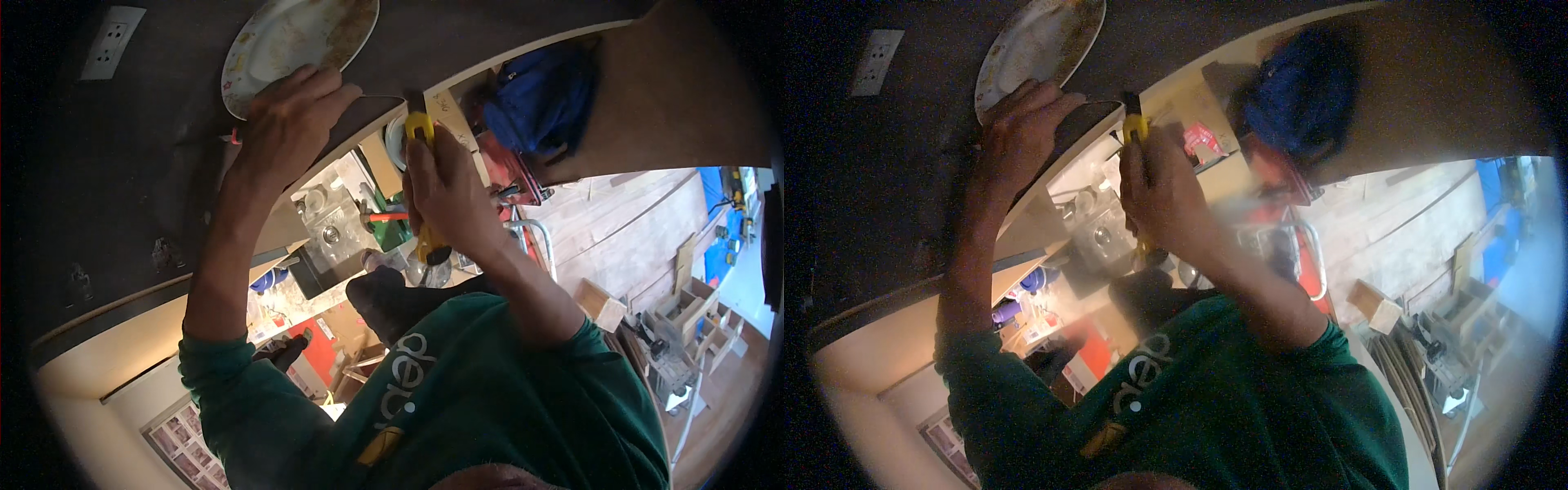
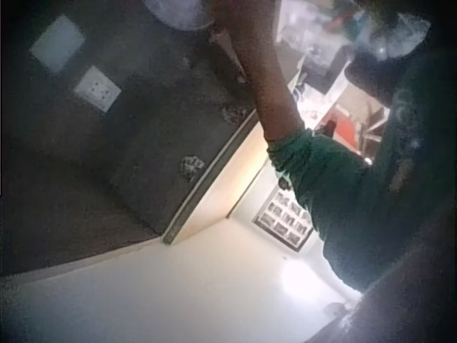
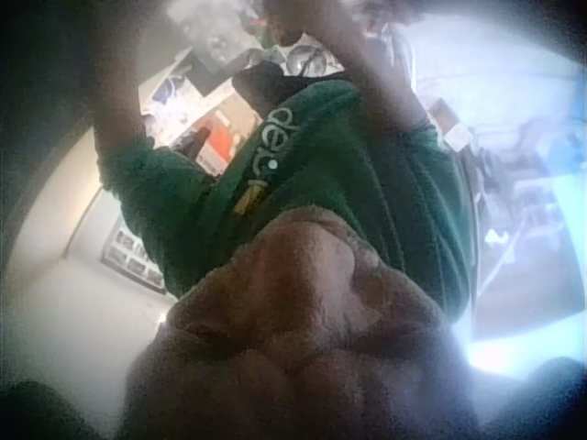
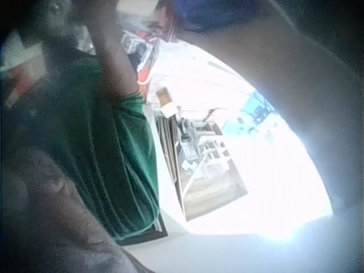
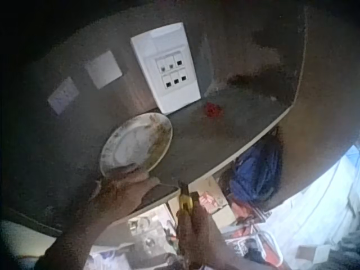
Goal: The person uses a hammer to tap a wooden cabinet door into place, then uses red scissors to trim a small metal bracket attached to the door. They subsequently use a yellow utility knife to cut a piece of material on the cabinet surface.
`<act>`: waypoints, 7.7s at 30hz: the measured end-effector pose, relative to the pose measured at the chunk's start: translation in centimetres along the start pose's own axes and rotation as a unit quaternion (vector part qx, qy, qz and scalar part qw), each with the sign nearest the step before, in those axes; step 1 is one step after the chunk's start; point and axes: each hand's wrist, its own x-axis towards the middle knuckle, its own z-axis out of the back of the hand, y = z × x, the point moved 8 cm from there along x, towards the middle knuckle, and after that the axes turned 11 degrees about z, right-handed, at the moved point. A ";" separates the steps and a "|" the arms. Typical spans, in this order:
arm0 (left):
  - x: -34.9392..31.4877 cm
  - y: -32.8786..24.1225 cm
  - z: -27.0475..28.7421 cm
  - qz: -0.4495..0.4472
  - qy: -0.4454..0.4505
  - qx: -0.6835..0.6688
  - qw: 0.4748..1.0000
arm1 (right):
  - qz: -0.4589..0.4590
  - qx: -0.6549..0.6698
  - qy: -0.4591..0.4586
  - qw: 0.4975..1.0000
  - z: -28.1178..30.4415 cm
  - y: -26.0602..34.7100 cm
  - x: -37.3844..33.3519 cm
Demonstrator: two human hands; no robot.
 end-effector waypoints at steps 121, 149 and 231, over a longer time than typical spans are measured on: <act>-3.2 -1.5 1.9 0.320 -0.069 -0.091 0.940 | 0.003 0.025 0.039 0.999 7.6 1.9 -1.0; -4.3 2.3 0.3 0.146 0.014 -0.092 0.985 | -0.014 -0.015 0.035 0.999 -3.2 -0.7 0.4; -18.0 9.2 4.3 0.343 -0.064 0.113 0.930 | 0.208 -0.297 -0.028 0.931 7.5 -5.8 -5.9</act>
